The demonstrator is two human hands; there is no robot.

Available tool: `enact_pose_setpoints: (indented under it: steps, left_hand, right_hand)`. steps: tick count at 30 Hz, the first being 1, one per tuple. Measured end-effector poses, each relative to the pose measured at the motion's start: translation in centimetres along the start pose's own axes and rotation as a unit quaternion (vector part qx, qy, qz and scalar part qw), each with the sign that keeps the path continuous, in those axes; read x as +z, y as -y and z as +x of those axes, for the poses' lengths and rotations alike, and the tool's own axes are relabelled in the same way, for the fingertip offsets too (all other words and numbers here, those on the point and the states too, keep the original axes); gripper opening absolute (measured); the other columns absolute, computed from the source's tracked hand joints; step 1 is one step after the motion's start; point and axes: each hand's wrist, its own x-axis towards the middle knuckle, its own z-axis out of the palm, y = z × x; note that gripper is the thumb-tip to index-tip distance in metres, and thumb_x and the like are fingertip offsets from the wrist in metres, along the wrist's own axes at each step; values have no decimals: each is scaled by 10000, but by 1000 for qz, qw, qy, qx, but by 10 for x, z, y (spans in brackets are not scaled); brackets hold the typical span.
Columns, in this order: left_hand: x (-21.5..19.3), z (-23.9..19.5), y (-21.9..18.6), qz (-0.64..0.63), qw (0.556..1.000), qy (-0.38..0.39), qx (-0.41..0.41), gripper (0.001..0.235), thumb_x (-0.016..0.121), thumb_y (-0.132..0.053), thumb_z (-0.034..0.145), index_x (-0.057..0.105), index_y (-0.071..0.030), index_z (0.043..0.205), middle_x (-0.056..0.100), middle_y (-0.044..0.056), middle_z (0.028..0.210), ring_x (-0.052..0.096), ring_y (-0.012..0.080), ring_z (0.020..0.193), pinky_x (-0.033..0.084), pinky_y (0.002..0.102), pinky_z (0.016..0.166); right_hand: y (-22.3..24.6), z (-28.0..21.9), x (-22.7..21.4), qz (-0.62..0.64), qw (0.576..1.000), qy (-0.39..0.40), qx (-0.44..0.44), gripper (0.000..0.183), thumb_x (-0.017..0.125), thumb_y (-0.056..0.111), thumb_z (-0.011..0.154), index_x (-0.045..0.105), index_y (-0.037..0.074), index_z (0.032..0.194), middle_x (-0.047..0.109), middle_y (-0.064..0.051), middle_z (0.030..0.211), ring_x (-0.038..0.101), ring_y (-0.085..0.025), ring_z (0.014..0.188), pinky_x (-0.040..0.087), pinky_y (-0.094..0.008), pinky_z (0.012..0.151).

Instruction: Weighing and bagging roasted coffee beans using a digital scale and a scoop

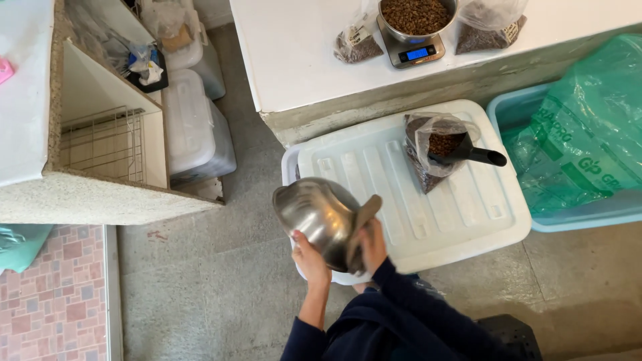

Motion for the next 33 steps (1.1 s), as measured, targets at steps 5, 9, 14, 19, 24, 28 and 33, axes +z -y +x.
enact_pose_setpoints:
  steps: [5,9,14,19,24,28,33]
  left_hand:
    - [-32,21,38,124,968,183,116,446,470,-449,1086,546,-86,837,517,76,777,497,160,752,387,384,725]
    - [-67,20,47,152,943,278,98,477,512,-423,1077,332,-184,705,273,-62,653,292,68,607,287,317,579]
    - [-57,5,49,48,974,218,-39,390,664,-298,913,778,41,1070,798,139,973,721,218,923,554,329,838]
    - [-42,4,78,53,979,199,0,318,837,-196,802,821,7,1046,841,110,958,746,188,914,584,322,867]
    - [-8,-2,95,99,983,154,16,181,851,-148,803,824,31,813,761,60,724,634,127,697,548,311,622]
    - [48,-37,90,170,975,145,0,347,900,-155,716,842,-1,1021,867,93,942,765,158,917,611,294,839]
    - [122,-74,149,283,953,98,-43,308,941,-264,647,883,-118,913,908,49,830,872,131,808,667,251,769]
  right_hand:
    - [83,66,14,-107,973,110,-174,325,452,318,1064,612,82,1221,566,-168,1312,495,-350,1226,380,-480,1079]
    - [19,168,49,-73,989,131,-4,138,605,280,986,655,151,976,687,-57,875,623,-192,842,473,-325,838]
    - [48,283,114,-53,997,4,-62,310,567,380,1014,555,110,862,616,-85,799,612,-248,797,447,-398,772]
    - [150,390,121,-18,995,69,-63,585,514,605,948,593,208,1370,544,-175,1261,600,-351,1248,396,-431,1150]
    - [76,472,91,-167,983,61,-55,660,725,507,874,493,235,1429,438,-183,1429,440,-367,1361,310,-497,1137]
    - [1,504,54,-188,977,63,-79,801,779,478,848,448,96,1469,467,-203,1413,492,-403,1318,338,-518,1133]
    - [-12,550,11,-236,956,168,-31,1059,783,548,873,144,189,1637,187,-297,1618,304,-496,1465,331,-557,1141]
